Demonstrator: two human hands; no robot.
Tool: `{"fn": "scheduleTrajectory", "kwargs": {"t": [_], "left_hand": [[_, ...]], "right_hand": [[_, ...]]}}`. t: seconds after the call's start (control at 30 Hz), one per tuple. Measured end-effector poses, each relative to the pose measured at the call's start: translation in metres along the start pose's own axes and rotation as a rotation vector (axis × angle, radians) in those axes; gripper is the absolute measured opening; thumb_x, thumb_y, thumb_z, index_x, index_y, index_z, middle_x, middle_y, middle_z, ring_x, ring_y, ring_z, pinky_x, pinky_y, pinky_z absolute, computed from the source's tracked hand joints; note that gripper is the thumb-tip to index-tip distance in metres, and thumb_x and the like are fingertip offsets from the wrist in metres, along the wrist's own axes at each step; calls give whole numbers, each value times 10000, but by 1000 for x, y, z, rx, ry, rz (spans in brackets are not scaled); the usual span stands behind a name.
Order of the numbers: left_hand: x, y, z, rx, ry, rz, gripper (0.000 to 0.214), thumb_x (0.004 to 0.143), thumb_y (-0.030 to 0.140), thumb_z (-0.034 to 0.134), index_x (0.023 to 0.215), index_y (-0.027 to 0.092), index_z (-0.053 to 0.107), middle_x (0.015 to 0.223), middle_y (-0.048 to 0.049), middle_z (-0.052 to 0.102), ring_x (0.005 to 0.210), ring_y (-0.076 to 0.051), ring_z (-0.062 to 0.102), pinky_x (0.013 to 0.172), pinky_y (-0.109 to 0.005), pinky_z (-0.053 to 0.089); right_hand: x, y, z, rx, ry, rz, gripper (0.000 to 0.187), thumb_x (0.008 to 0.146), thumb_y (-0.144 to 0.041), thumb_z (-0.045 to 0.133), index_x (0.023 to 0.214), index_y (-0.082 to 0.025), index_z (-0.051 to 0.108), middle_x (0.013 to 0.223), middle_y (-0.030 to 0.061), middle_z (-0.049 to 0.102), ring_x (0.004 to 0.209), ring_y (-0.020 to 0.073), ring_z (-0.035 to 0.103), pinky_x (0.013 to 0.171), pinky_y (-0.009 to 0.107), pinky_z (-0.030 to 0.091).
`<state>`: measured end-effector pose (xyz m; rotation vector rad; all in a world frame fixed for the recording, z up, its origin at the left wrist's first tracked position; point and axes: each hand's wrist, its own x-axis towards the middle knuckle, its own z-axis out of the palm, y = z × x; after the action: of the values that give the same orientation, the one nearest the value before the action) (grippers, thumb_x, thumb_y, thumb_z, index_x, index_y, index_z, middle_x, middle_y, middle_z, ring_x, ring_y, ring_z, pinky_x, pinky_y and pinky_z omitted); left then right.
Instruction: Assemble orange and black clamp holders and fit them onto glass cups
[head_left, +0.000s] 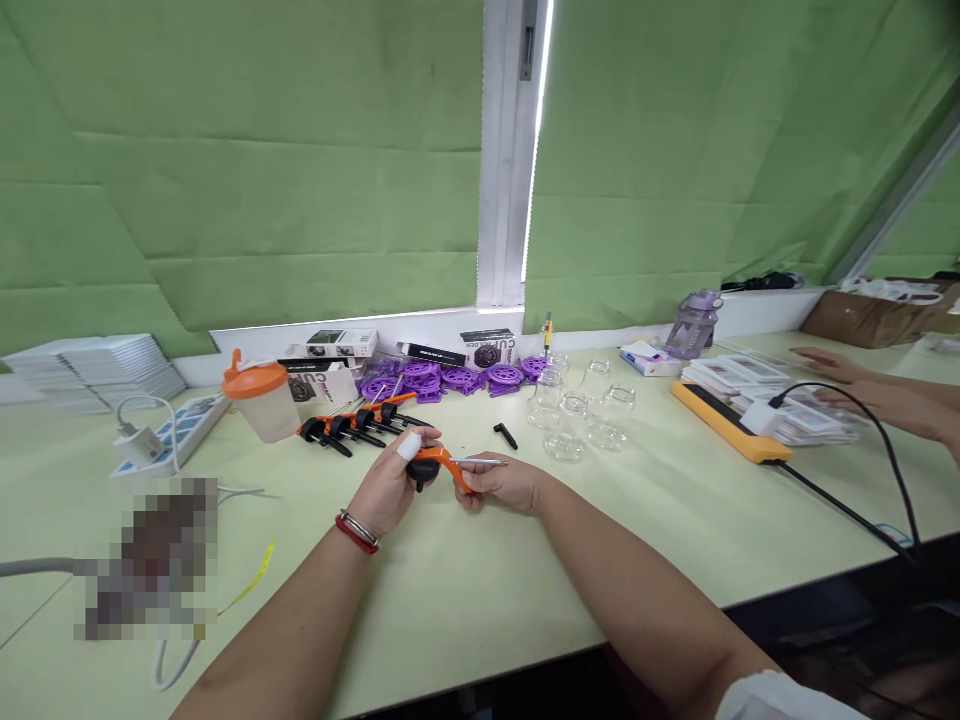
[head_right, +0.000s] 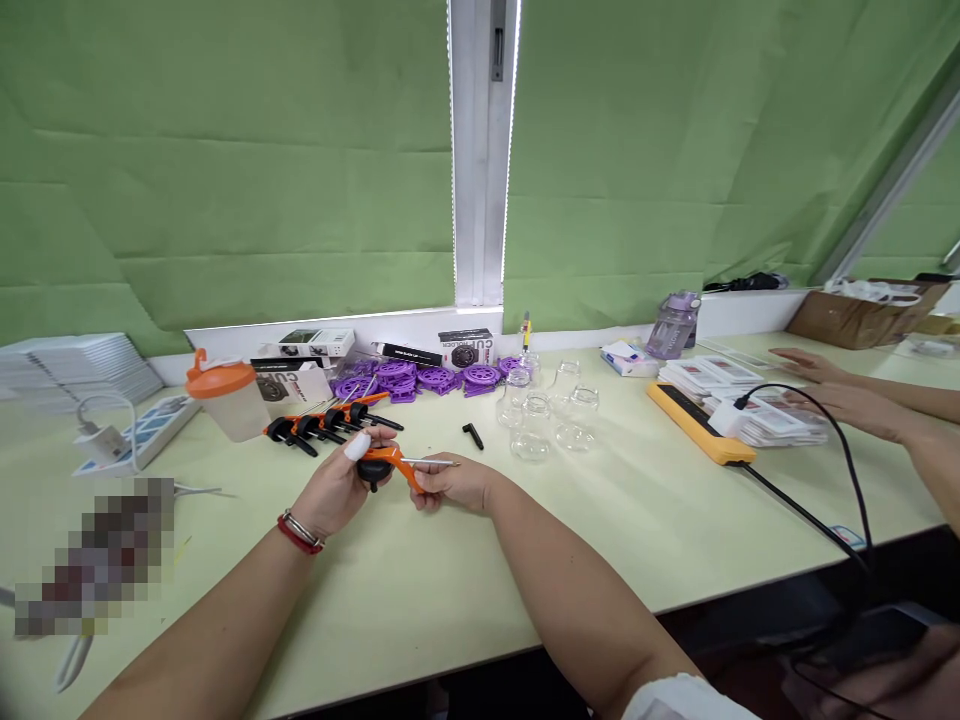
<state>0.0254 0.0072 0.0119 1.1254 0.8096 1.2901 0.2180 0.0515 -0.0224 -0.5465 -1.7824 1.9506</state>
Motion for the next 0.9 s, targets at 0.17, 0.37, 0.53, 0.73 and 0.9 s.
{"fn": "scheduleTrajectory", "kwargs": {"t": [0.17,0.37,0.53,0.73,0.9], "left_hand": [[3,1,-1,6,72,-37,253,764,360,622,908,152,641,755,-30,595,599,-118,491,519,-247,380],[19,2,-23,-135,405,161,215,729,309,602,853,134,628,786,-43,603,639,-136,533,510,-254,404],[28,-1,-39,-172,574,240,174,692,268,576,798,135,609,722,-22,580,594,-129,519,471,-246,385],[29,-3,-40,-158,577,235,176,699,273,571,796,134,614,707,-16,585,571,-118,513,476,-245,389],[29,-3,-40,-154,567,235,170,694,267,585,792,131,614,677,-9,586,565,-121,520,479,-248,389]], "right_hand": [[5,4,0,-18,75,25,423,791,-538,618,772,-116,600,678,34,588,583,106,513,576,251,379],[25,15,12,-555,561,0,287,881,-369,505,993,-147,648,827,43,625,643,119,527,621,255,406],[52,20,29,-1194,688,83,248,863,-328,527,995,-186,682,967,71,633,808,174,596,716,282,414],[69,24,32,-1371,663,192,237,896,-258,462,865,-182,685,930,71,655,800,185,623,666,276,403],[67,23,32,-1388,653,189,224,862,-165,446,858,-187,669,929,59,666,784,183,629,630,271,394]]}}
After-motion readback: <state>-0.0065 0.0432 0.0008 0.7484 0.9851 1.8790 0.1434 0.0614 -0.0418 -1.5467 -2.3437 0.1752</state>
